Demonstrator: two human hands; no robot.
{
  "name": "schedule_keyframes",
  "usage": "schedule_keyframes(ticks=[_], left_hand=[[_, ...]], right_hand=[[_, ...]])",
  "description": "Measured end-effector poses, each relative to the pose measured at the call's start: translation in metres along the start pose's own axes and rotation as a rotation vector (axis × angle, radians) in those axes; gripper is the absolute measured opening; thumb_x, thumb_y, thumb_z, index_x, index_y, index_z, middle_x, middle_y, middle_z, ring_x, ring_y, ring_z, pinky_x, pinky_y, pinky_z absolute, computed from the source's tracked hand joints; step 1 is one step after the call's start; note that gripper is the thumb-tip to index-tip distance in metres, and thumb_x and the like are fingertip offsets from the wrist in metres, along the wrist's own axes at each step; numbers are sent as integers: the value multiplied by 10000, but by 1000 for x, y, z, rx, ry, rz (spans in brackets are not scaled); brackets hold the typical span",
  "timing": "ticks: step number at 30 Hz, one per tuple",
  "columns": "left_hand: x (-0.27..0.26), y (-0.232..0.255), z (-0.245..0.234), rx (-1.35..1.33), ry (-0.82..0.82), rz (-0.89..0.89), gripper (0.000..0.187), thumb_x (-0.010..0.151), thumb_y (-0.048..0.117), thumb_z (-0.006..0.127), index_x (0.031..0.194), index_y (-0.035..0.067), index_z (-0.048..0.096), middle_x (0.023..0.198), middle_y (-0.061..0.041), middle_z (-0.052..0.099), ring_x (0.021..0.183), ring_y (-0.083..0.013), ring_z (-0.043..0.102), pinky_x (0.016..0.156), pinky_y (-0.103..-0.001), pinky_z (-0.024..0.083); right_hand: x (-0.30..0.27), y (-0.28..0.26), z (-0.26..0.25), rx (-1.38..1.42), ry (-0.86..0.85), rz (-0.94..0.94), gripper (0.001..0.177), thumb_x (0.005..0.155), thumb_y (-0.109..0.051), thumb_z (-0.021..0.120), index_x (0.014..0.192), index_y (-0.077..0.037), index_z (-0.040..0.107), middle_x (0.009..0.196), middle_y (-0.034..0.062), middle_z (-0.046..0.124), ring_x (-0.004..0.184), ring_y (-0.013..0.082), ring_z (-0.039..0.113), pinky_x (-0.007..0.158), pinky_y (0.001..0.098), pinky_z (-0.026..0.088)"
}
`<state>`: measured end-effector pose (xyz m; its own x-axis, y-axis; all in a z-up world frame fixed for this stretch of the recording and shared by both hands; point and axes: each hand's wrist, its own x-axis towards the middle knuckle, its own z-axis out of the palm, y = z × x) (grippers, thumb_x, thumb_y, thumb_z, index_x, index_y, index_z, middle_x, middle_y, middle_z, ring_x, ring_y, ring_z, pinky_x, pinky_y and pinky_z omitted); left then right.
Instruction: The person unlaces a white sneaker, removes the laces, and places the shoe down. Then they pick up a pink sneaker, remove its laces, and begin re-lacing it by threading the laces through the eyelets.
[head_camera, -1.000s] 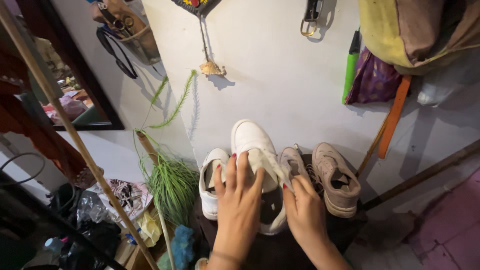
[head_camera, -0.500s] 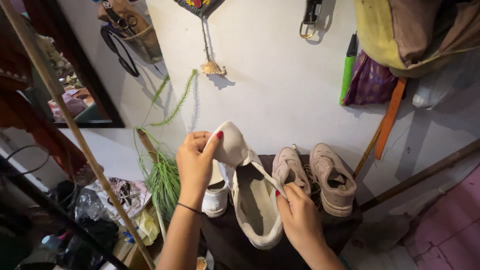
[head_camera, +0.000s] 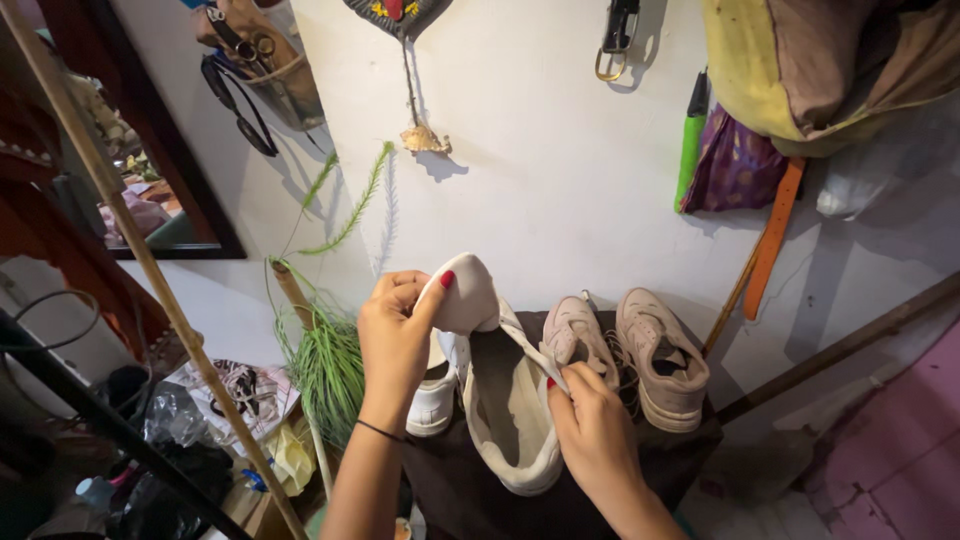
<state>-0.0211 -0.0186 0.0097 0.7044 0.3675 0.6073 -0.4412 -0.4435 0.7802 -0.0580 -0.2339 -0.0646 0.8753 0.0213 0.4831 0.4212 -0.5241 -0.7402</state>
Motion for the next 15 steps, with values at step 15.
schedule_keyframes(ticks=[15], left_hand=[[-34, 30, 14, 154, 8, 334, 202, 798, 116, 832, 986, 68, 775, 990, -48, 691, 739, -182, 682, 632, -313, 535]], right_hand=[[42, -6, 28, -164, 119, -1, 157, 871, -111, 618, 787, 18, 648, 875, 144, 680, 705, 354, 670, 605, 449, 494]])
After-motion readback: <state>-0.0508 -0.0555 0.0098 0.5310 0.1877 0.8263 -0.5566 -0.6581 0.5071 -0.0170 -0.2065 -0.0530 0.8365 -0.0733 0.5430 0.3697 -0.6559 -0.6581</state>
